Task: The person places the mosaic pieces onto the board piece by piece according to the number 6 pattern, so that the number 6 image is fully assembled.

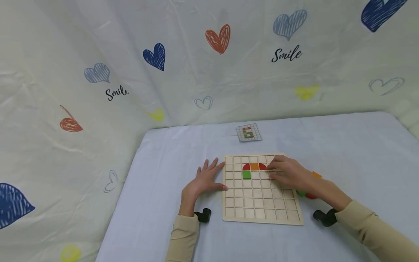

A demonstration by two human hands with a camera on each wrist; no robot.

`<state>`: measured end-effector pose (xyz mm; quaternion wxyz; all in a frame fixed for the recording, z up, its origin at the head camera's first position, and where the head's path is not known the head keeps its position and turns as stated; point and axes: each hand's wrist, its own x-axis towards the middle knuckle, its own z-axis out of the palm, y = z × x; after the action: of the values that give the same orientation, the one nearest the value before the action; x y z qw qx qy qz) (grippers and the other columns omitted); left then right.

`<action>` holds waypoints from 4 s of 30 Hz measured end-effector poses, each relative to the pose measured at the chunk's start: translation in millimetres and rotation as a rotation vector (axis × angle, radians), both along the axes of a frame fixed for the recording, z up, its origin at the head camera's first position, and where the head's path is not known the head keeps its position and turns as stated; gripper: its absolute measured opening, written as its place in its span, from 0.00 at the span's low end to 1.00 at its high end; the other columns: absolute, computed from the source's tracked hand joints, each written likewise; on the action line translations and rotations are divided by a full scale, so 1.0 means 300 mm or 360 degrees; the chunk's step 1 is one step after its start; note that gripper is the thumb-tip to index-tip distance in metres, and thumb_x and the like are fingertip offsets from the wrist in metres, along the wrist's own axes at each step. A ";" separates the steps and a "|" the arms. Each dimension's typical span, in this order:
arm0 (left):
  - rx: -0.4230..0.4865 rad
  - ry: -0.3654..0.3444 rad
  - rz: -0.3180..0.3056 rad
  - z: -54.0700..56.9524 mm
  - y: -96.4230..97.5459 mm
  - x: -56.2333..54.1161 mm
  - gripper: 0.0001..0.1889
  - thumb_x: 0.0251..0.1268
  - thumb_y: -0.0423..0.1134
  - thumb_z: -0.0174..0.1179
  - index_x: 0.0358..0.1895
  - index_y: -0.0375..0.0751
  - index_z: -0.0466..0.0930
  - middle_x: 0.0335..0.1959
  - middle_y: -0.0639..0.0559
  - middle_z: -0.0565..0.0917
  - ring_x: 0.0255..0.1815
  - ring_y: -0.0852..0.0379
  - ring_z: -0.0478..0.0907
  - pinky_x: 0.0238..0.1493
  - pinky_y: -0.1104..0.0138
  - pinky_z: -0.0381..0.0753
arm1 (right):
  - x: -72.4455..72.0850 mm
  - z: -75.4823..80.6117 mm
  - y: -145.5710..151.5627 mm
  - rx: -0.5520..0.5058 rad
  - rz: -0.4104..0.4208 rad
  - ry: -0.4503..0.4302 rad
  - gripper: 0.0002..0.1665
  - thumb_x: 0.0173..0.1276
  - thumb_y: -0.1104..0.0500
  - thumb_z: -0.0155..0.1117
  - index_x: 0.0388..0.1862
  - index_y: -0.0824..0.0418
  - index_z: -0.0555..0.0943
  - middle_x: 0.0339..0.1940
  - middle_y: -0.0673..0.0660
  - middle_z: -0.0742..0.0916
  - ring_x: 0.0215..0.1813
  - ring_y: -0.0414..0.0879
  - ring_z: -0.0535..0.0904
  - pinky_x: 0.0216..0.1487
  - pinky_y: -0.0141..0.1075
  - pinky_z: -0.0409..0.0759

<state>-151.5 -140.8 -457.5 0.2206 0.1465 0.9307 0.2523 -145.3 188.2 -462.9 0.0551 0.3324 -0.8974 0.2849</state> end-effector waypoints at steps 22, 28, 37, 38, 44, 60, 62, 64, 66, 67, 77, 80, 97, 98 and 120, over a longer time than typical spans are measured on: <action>0.0049 -0.0004 -0.0013 0.003 -0.012 0.003 0.48 0.62 0.51 0.73 0.83 0.53 0.56 0.86 0.50 0.47 0.86 0.38 0.32 0.82 0.38 0.35 | 0.083 -0.015 0.164 0.0082 -0.0111 0.0109 0.16 0.51 0.66 0.83 0.39 0.58 0.89 0.39 0.49 0.86 0.39 0.46 0.82 0.36 0.36 0.85; 0.0048 -0.0008 0.0002 0.005 -0.012 0.002 0.48 0.62 0.51 0.74 0.83 0.54 0.57 0.86 0.49 0.48 0.86 0.38 0.32 0.82 0.39 0.35 | 0.105 -0.023 0.205 0.0088 -0.0154 0.0151 0.18 0.48 0.66 0.84 0.39 0.58 0.89 0.39 0.48 0.86 0.40 0.47 0.82 0.36 0.35 0.86; 0.0035 -0.0008 0.0004 -0.004 -0.010 -0.002 0.48 0.62 0.51 0.73 0.83 0.54 0.57 0.86 0.50 0.48 0.86 0.38 0.32 0.82 0.39 0.36 | 0.120 -0.036 0.251 0.0173 -0.0241 0.0167 0.19 0.47 0.68 0.84 0.39 0.58 0.89 0.40 0.50 0.86 0.42 0.48 0.80 0.36 0.34 0.85; 0.0032 -0.0008 0.0004 -0.003 -0.010 -0.001 0.48 0.62 0.51 0.73 0.83 0.54 0.57 0.86 0.50 0.48 0.86 0.38 0.32 0.82 0.39 0.36 | 0.120 -0.037 0.257 0.0174 -0.0249 0.0180 0.19 0.47 0.68 0.83 0.38 0.58 0.89 0.40 0.50 0.86 0.42 0.49 0.80 0.36 0.34 0.85; 0.0033 -0.0004 0.0002 -0.003 -0.012 0.002 0.48 0.62 0.51 0.74 0.83 0.53 0.57 0.86 0.49 0.48 0.86 0.38 0.32 0.82 0.38 0.36 | 0.114 -0.045 0.294 0.0164 -0.0279 0.0310 0.22 0.40 0.71 0.85 0.38 0.62 0.89 0.39 0.55 0.87 0.41 0.53 0.81 0.35 0.36 0.86; 0.0061 -0.0008 -0.0008 -0.011 -0.015 0.002 0.48 0.62 0.50 0.74 0.83 0.52 0.57 0.86 0.49 0.48 0.86 0.37 0.32 0.82 0.38 0.35 | 0.108 -0.059 0.341 0.0259 -0.0319 0.0206 0.25 0.43 0.75 0.81 0.44 0.67 0.88 0.42 0.60 0.89 0.44 0.58 0.84 0.40 0.47 0.89; 0.0064 -0.0009 -0.0010 -0.010 -0.015 0.002 0.49 0.62 0.51 0.74 0.83 0.52 0.56 0.86 0.49 0.47 0.86 0.38 0.32 0.82 0.38 0.35 | 0.105 -0.061 0.345 0.0247 -0.0322 0.0239 0.24 0.42 0.75 0.82 0.42 0.67 0.88 0.41 0.60 0.89 0.43 0.57 0.84 0.39 0.45 0.89; 0.0062 -0.0006 -0.0012 -0.012 -0.015 0.000 0.49 0.62 0.51 0.74 0.83 0.52 0.56 0.86 0.49 0.47 0.86 0.37 0.32 0.82 0.38 0.35 | 0.101 -0.063 0.350 0.0226 -0.0321 0.0273 0.24 0.41 0.75 0.82 0.41 0.67 0.88 0.40 0.59 0.89 0.41 0.55 0.84 0.38 0.42 0.88; 0.0059 0.0000 -0.0014 -0.015 -0.015 -0.001 0.49 0.62 0.51 0.74 0.83 0.52 0.57 0.86 0.49 0.48 0.86 0.37 0.32 0.82 0.37 0.35 | 0.099 -0.065 0.355 0.0213 -0.0326 0.0286 0.24 0.40 0.75 0.83 0.40 0.67 0.88 0.39 0.59 0.88 0.39 0.54 0.84 0.36 0.39 0.88; 0.0058 0.0001 -0.0014 -0.016 -0.015 -0.002 0.48 0.62 0.51 0.74 0.83 0.53 0.56 0.86 0.49 0.48 0.86 0.38 0.32 0.82 0.38 0.35 | 0.097 -0.065 0.357 0.0211 -0.0330 0.0286 0.24 0.40 0.75 0.83 0.40 0.67 0.88 0.39 0.59 0.88 0.39 0.54 0.84 0.35 0.38 0.88; 0.0037 -0.0005 -0.0018 -0.017 -0.018 -0.001 0.48 0.62 0.52 0.73 0.83 0.56 0.55 0.86 0.52 0.46 0.86 0.40 0.31 0.82 0.39 0.34 | 0.091 -0.055 0.357 0.0264 -0.0476 0.0097 0.19 0.47 0.70 0.83 0.40 0.71 0.87 0.37 0.62 0.85 0.37 0.54 0.81 0.33 0.40 0.87; 0.0031 -0.0002 -0.0015 -0.014 -0.017 -0.001 0.49 0.62 0.52 0.73 0.83 0.56 0.55 0.86 0.52 0.46 0.87 0.40 0.31 0.82 0.39 0.35 | 0.088 -0.051 0.355 0.0274 -0.0527 0.0026 0.18 0.49 0.69 0.82 0.39 0.72 0.87 0.36 0.62 0.84 0.36 0.54 0.80 0.33 0.38 0.86; -0.0008 0.0008 -0.0030 -0.010 -0.011 -0.001 0.48 0.63 0.52 0.73 0.83 0.54 0.56 0.86 0.50 0.47 0.86 0.38 0.32 0.82 0.38 0.36 | 0.090 -0.054 0.351 0.0203 -0.0407 0.0097 0.23 0.44 0.72 0.84 0.43 0.64 0.88 0.36 0.52 0.88 0.34 0.44 0.80 0.34 0.29 0.84; -0.0009 0.0010 -0.0031 -0.010 -0.011 -0.001 0.48 0.63 0.52 0.73 0.83 0.54 0.56 0.86 0.50 0.47 0.86 0.38 0.32 0.82 0.38 0.36 | 0.090 -0.053 0.351 0.0198 -0.0401 0.0090 0.23 0.44 0.72 0.84 0.42 0.64 0.89 0.36 0.51 0.88 0.34 0.44 0.81 0.34 0.29 0.85; -0.0003 0.0013 -0.0026 -0.014 -0.013 0.002 0.48 0.63 0.51 0.73 0.83 0.53 0.56 0.86 0.49 0.47 0.86 0.38 0.33 0.82 0.38 0.37 | 0.068 -0.017 0.259 -0.0005 -0.0306 0.0165 0.21 0.46 0.67 0.85 0.41 0.60 0.89 0.35 0.46 0.88 0.34 0.35 0.83 0.36 0.24 0.83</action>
<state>-151.0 -144.8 -461.8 0.2190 0.1548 0.9306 0.2490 -124.8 265.9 -468.1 0.1291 0.2589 -0.9206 0.2622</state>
